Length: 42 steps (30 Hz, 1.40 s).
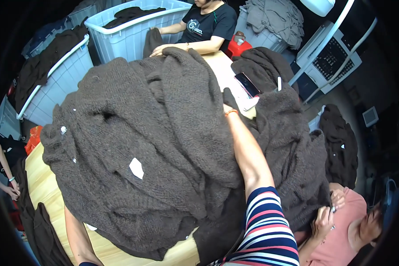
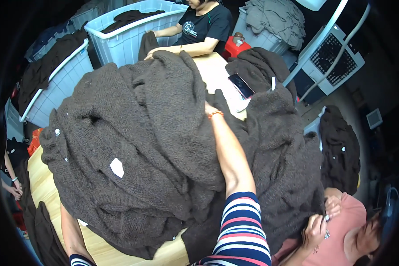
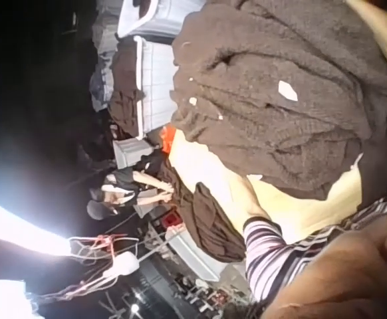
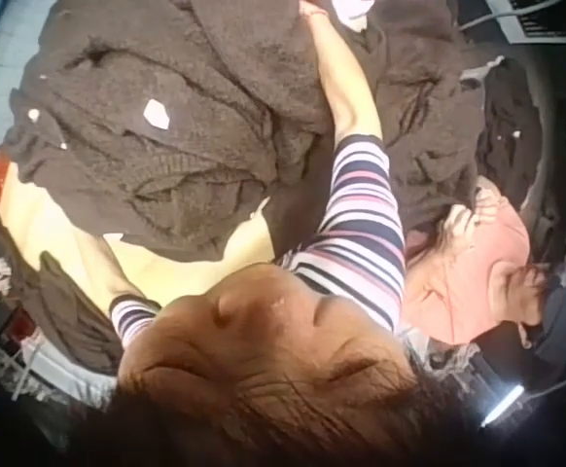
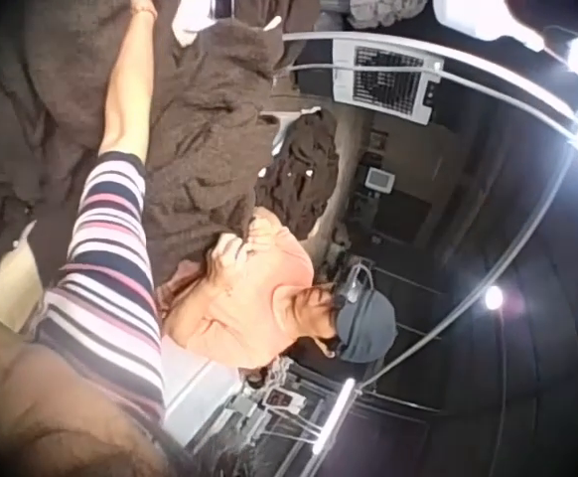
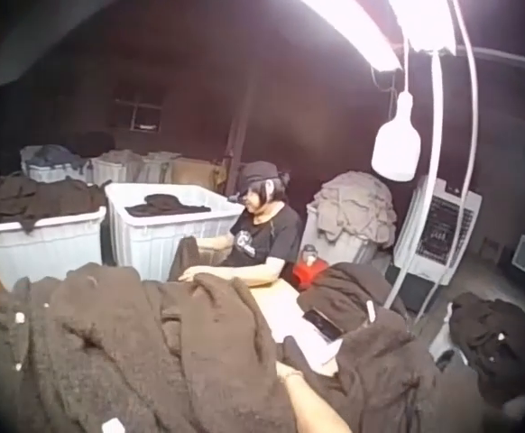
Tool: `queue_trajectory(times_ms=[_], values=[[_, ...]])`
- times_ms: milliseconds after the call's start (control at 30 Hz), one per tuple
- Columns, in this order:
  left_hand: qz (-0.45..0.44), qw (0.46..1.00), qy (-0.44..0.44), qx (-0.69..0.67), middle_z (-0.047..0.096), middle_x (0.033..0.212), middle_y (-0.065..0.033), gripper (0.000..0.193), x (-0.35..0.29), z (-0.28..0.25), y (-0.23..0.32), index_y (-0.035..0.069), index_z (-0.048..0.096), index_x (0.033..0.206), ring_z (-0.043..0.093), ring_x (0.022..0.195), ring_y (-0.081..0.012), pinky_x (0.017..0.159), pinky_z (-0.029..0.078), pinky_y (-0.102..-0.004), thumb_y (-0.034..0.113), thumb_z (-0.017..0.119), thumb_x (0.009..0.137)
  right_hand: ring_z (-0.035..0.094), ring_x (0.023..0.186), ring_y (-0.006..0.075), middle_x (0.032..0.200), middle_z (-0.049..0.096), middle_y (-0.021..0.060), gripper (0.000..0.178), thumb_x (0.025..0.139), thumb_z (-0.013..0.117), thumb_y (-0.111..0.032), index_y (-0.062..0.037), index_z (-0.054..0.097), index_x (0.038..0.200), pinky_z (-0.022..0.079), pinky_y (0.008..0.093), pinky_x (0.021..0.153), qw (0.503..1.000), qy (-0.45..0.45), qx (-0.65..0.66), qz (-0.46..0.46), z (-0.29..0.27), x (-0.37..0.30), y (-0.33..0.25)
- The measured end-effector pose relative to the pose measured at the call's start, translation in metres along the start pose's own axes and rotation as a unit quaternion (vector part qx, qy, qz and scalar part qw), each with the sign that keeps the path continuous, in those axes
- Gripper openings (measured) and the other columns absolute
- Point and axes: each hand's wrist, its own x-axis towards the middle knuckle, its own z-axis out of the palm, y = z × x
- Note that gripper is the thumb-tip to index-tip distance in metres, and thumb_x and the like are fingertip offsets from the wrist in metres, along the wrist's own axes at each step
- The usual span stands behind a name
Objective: Trimming loose threads from brown fleece garments using scissors.
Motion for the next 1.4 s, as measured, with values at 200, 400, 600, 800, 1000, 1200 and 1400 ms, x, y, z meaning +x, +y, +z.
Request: queue_trajectory(times_ms=[200,400,600,800,1000,1200,1400], values=[[-0.002,0.998,-0.041,0.045,0.058,0.132,-0.0119,0.061,0.003,-0.030,0.000,0.006,0.049,0.136,0.058,0.115,-0.0303,0.099,0.047,-0.0444,0.050,0.051,0.094,0.064,0.101,0.0248,0.110,0.067,0.0154,0.064,0.081,0.070,-0.048,0.0056,0.064,0.116,0.049,0.0330,0.088,0.996,0.051,0.063,0.028,0.039,-0.031,0.026],[0.004,0.992,-0.068,0.110,0.058,0.131,-0.0120,0.060,0.009,-0.045,0.032,0.006,0.050,0.136,0.058,0.114,-0.0300,0.098,0.047,-0.0437,0.049,0.051,0.094,0.065,0.100,0.0239,0.108,0.068,0.0145,0.060,0.083,0.069,-0.045,0.0052,0.065,0.114,0.049,0.0326,0.087,0.984,0.085,0.145,0.059,0.052,-0.049,0.032],[0.000,0.987,-0.020,0.158,0.059,0.130,-0.0121,0.059,-0.044,-0.059,-0.019,0.006,0.051,0.135,0.059,0.113,-0.0298,0.098,0.048,-0.0430,0.048,0.051,0.094,0.065,0.099,0.0230,0.107,0.068,0.0136,0.055,0.084,0.069,-0.043,0.0047,0.065,0.112,0.049,0.0323,0.085,0.975,0.049,0.196,0.092,0.023,-0.073,0.058],[0.051,0.970,0.124,0.203,0.059,0.129,-0.0121,0.057,-0.037,-0.050,0.003,0.005,0.052,0.134,0.059,0.113,-0.0295,0.098,0.048,-0.0423,0.047,0.051,0.095,0.065,0.098,0.0221,0.106,0.068,0.0126,0.051,0.085,0.068,-0.040,0.0042,0.066,0.110,0.050,0.0319,0.084,0.960,-0.087,0.255,0.081,0.032,-0.082,0.048],[0.081,0.964,0.145,0.209,0.060,0.129,-0.0122,0.056,-0.010,-0.025,-0.027,0.005,0.053,0.133,0.059,0.112,-0.0292,0.098,0.048,-0.0416,0.046,0.052,0.095,0.065,0.097,0.0212,0.105,0.069,0.0117,0.047,0.086,0.068,-0.038,0.0038,0.067,0.108,0.050,0.0316,0.083,0.951,-0.095,0.287,0.070,0.038,-0.086,0.062],[0.100,0.964,0.116,0.216,0.060,0.128,-0.0123,0.055,-0.007,-0.011,-0.046,0.005,0.054,0.132,0.060,0.112,-0.0289,0.097,0.048,-0.0409,0.045,0.052,0.095,0.065,0.096,0.0203,0.104,0.069,0.0108,0.043,0.088,0.067,-0.035,0.0033,0.068,0.106,0.051,0.0312,0.081,0.943,-0.052,0.323,0.066,0.015,-0.083,0.095],[0.134,0.855,0.434,0.249,0.067,0.113,-0.0133,0.031,-0.097,0.141,0.010,0.000,0.062,0.120,0.062,0.102,-0.0223,0.091,0.050,-0.0328,0.012,0.064,0.091,0.065,0.095,0.0194,0.102,0.069,0.0098,0.039,0.089,0.066,-0.033,0.0028,0.069,0.105,0.051,0.0309,0.080,0.928,0.011,0.360,0.091,-0.019,-0.092,0.151]])
